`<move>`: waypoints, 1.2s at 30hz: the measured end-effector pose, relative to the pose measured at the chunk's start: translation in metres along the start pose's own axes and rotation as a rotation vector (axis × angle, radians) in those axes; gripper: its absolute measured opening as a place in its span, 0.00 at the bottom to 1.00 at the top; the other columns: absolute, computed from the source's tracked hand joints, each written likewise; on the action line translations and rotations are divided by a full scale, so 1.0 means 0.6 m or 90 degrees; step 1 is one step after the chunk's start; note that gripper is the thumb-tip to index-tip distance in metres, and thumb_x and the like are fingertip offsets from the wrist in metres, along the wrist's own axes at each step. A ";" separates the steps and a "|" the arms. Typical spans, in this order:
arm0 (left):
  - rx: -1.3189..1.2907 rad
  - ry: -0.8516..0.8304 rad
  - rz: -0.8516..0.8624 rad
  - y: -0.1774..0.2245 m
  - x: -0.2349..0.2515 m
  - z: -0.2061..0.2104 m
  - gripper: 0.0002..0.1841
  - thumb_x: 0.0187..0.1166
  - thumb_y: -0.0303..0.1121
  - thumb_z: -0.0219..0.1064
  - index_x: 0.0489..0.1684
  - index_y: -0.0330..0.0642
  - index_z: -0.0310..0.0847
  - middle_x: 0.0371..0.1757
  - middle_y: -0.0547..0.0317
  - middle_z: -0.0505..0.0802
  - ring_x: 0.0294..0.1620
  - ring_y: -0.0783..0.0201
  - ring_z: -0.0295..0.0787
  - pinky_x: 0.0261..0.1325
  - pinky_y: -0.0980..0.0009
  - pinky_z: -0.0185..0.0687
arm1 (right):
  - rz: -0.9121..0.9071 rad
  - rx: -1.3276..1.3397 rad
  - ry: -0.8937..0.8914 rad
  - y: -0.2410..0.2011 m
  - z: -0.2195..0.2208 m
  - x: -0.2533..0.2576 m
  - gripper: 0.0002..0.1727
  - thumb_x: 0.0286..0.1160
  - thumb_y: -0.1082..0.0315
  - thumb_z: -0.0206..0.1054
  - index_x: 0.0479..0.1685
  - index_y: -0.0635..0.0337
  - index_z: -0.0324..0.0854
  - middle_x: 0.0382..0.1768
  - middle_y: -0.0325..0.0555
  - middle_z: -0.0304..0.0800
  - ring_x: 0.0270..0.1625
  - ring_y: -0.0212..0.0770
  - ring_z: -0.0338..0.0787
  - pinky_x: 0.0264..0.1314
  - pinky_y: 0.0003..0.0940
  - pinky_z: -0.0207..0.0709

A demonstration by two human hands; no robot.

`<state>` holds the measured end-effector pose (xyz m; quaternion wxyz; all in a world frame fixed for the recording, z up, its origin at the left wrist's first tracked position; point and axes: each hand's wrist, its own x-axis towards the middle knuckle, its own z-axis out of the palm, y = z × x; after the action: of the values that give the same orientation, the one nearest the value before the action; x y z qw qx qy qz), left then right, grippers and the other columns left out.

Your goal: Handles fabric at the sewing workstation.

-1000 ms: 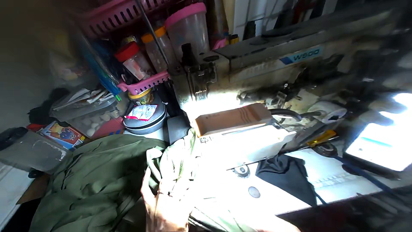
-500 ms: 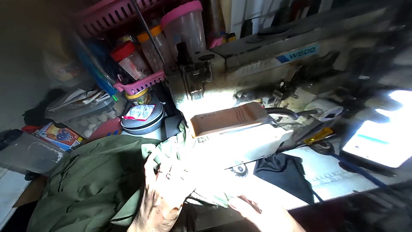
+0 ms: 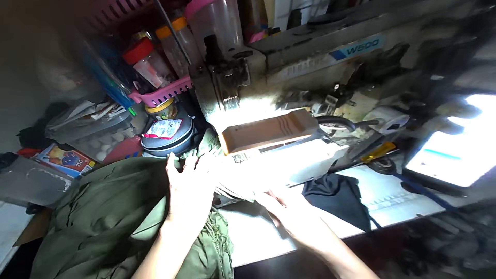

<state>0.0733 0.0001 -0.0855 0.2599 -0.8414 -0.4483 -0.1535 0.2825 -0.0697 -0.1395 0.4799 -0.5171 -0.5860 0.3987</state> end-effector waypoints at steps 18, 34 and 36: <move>-0.104 -0.223 -0.036 0.002 0.095 -0.012 0.12 0.80 0.38 0.66 0.40 0.40 0.91 0.53 0.45 0.92 0.58 0.40 0.88 0.55 0.39 0.80 | 0.017 0.070 -0.035 -0.018 0.063 -0.104 0.17 0.90 0.69 0.52 0.59 0.67 0.85 0.34 0.40 0.90 0.24 0.24 0.81 0.28 0.21 0.78; -0.468 -0.359 -0.222 -0.120 0.073 -0.030 0.14 0.83 0.43 0.69 0.52 0.42 0.88 0.43 0.52 0.93 0.45 0.57 0.91 0.52 0.53 0.86 | -0.095 -0.391 0.134 0.011 -0.053 -0.095 0.23 0.84 0.58 0.54 0.71 0.45 0.86 0.55 0.42 0.93 0.53 0.42 0.93 0.52 0.48 0.87; -0.603 -0.274 -0.188 -0.114 0.011 -0.066 0.09 0.81 0.38 0.69 0.51 0.47 0.90 0.43 0.65 0.94 0.45 0.71 0.90 0.54 0.67 0.87 | -0.191 -0.502 0.206 -0.006 -0.046 -0.062 0.21 0.80 0.54 0.56 0.61 0.44 0.90 0.42 0.40 0.92 0.40 0.41 0.92 0.37 0.43 0.86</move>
<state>0.0190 0.0133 -0.0296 -0.2697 -0.8070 -0.4867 -0.1976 0.3087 -0.1081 -0.1355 0.3841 -0.6254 -0.6791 -0.0150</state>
